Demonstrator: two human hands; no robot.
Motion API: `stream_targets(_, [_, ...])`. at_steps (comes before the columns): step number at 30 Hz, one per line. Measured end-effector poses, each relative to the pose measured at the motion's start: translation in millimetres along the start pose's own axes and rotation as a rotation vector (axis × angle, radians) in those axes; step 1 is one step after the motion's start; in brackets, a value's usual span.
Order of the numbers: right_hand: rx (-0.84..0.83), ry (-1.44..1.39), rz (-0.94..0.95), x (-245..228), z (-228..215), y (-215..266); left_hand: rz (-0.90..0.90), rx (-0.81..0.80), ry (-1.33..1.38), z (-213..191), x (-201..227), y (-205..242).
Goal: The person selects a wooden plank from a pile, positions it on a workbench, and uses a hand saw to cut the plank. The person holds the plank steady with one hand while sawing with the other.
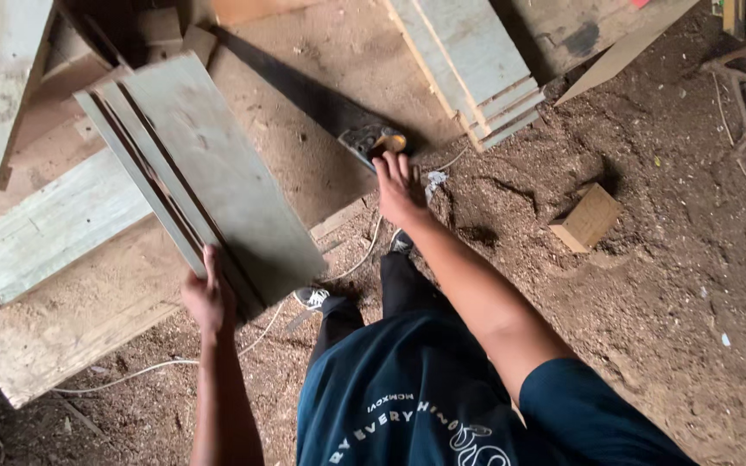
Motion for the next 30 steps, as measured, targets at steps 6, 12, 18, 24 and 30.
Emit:
stream_targets(6, [-0.134,0.184,-0.102,22,8,-32,-0.102,-0.041,-0.027,38,0,41])
stream_targets(12, [-0.037,-0.438,-0.070,80,2,-28,-0.235,0.011,-0.031,107,-8,71])
stream_targets(18, [-0.157,-0.613,-0.127,129,6,-41,-0.308,0.089,-0.009,165,19,83])
stream_targets(24, [0.056,-0.170,-0.421,116,17,-48,-0.156,0.177,0.101,183,49,97])
stream_targets(30, [-0.027,-0.032,-0.407,116,34,-53,-0.250,0.262,0.151,176,61,128])
Point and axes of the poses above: each hand's wrist, its own y-axis away from the middle knuckle, its own z-axis out of the palm, x = y × z, the point moved 4 cm from there along -y, towards the middle knuckle, and after that the axes turned 7 degrees about y, right-handed, at the moved point
